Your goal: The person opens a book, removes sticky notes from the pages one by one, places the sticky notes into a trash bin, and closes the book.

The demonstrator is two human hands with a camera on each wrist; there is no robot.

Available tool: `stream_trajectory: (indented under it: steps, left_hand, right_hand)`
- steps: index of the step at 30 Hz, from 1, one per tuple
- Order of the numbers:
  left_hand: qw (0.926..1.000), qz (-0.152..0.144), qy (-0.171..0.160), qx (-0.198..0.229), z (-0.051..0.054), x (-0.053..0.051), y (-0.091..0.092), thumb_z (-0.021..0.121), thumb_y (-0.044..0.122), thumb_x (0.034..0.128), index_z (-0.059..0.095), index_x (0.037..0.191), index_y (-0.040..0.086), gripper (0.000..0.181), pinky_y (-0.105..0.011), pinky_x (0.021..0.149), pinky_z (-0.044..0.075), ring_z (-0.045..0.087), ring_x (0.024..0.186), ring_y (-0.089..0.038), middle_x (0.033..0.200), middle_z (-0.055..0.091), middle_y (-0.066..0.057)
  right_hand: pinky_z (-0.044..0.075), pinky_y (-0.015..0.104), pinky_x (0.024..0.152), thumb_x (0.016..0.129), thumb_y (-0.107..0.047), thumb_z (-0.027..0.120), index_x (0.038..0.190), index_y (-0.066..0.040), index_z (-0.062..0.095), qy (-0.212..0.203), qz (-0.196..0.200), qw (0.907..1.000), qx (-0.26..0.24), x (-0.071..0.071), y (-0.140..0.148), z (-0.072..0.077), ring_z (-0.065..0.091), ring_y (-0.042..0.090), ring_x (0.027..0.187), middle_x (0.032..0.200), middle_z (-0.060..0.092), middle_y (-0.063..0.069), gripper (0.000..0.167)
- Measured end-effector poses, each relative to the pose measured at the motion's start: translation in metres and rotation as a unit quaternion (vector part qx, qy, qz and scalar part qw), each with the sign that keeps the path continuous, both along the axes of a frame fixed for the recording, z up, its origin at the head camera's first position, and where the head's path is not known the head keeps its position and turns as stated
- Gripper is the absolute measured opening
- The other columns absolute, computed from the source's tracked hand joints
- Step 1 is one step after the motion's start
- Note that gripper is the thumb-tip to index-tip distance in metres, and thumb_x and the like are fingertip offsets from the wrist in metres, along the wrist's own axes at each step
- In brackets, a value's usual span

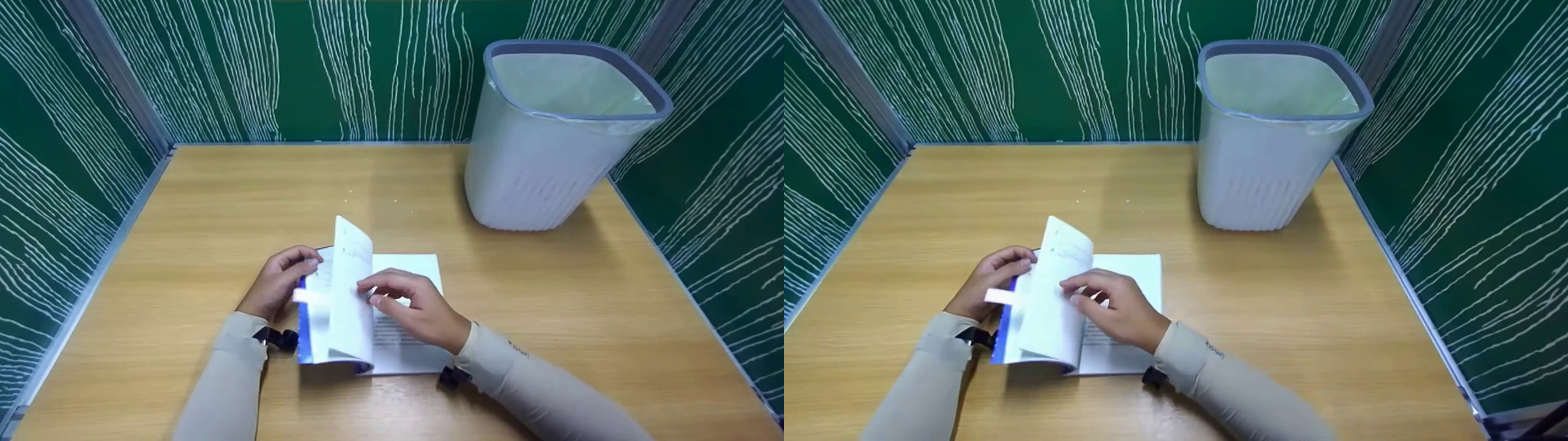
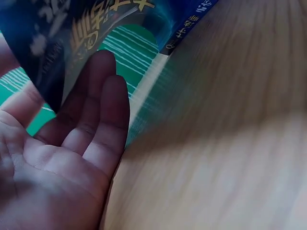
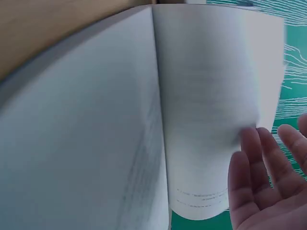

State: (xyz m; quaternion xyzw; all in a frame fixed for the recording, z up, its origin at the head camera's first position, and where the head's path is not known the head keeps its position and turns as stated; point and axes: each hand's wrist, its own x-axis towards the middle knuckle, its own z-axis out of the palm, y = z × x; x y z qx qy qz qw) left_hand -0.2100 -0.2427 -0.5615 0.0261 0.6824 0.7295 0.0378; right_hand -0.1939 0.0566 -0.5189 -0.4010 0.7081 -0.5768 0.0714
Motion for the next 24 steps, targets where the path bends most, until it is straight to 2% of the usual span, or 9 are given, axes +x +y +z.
stream_trajectory:
  steps: [2,6,10,13,16,24]
  left_hand:
    - [0.9998,-0.001,0.016,0.007,0.003,0.001,0.003,0.066,0.023,0.1022,0.067,0.114,0.0,0.025,-0.028,0.086,0.055,0.061,0.106,-0.022,0.115,0.066,-0.01]
    - [0.9989,0.0,0.046,0.007,0.008,0.006,0.014,0.063,0.028,0.1037,0.066,0.111,0.0,0.029,-0.028,0.095,0.05,0.059,0.111,-0.021,0.114,0.066,-0.009]
    - [0.9981,0.0,0.061,0.004,0.012,0.01,0.026,0.068,0.028,0.1008,0.065,0.113,0.002,0.029,-0.031,0.107,0.04,0.054,0.122,-0.022,0.122,0.063,-0.01]
    - [0.9986,-0.005,0.052,-0.001,0.014,0.012,0.033,0.072,0.028,0.0978,0.063,0.118,0.005,0.032,-0.034,0.112,0.037,0.05,0.128,-0.022,0.13,0.06,-0.008]
    - [0.999,-0.009,0.042,-0.006,0.015,0.013,0.037,0.074,0.029,0.0962,0.061,0.119,0.007,0.034,-0.034,0.111,0.038,0.05,0.128,-0.022,0.132,0.059,-0.007]
    - [0.9992,-0.023,0.031,0.0,0.014,0.012,0.041,0.075,0.022,0.0937,0.058,0.118,0.007,0.033,-0.03,0.096,0.052,0.06,0.116,-0.026,0.128,0.06,-0.01]
  right_hand:
    - [0.059,0.035,0.085,0.1,-0.011,0.067,0.127,-0.019,0.073,0.034,-0.011,0.9993,0.009,0.001,0.0,-0.002,0.067,0.021,0.103,0.121,0.071,0.001,0.028]
    - [0.06,0.037,0.081,0.098,-0.018,0.072,0.128,-0.021,0.07,0.073,-0.01,0.9971,0.018,0.003,-0.002,-0.004,0.066,0.018,0.1,0.12,0.067,0.0,0.03]
    - [0.06,0.04,0.079,0.096,-0.021,0.074,0.126,-0.02,0.069,0.085,-0.012,0.9961,0.019,0.004,-0.004,-0.003,0.065,0.019,0.098,0.12,0.065,0.0,0.031]
    - [0.06,0.04,0.079,0.096,-0.023,0.074,0.124,-0.02,0.069,0.08,-0.023,0.9964,0.015,0.004,-0.003,-0.002,0.064,0.02,0.098,0.119,0.065,-0.001,0.029]
    - [0.06,0.04,0.079,0.096,-0.026,0.074,0.123,-0.021,0.069,0.072,-0.028,0.9969,0.014,0.003,-0.002,-0.001,0.063,0.019,0.099,0.119,0.064,-0.004,0.027]
    - [0.06,0.04,0.078,0.097,-0.026,0.074,0.119,-0.02,0.069,0.078,-0.031,0.9964,0.016,0.003,-0.003,-0.007,0.062,0.018,0.099,0.117,0.063,-0.005,0.024]
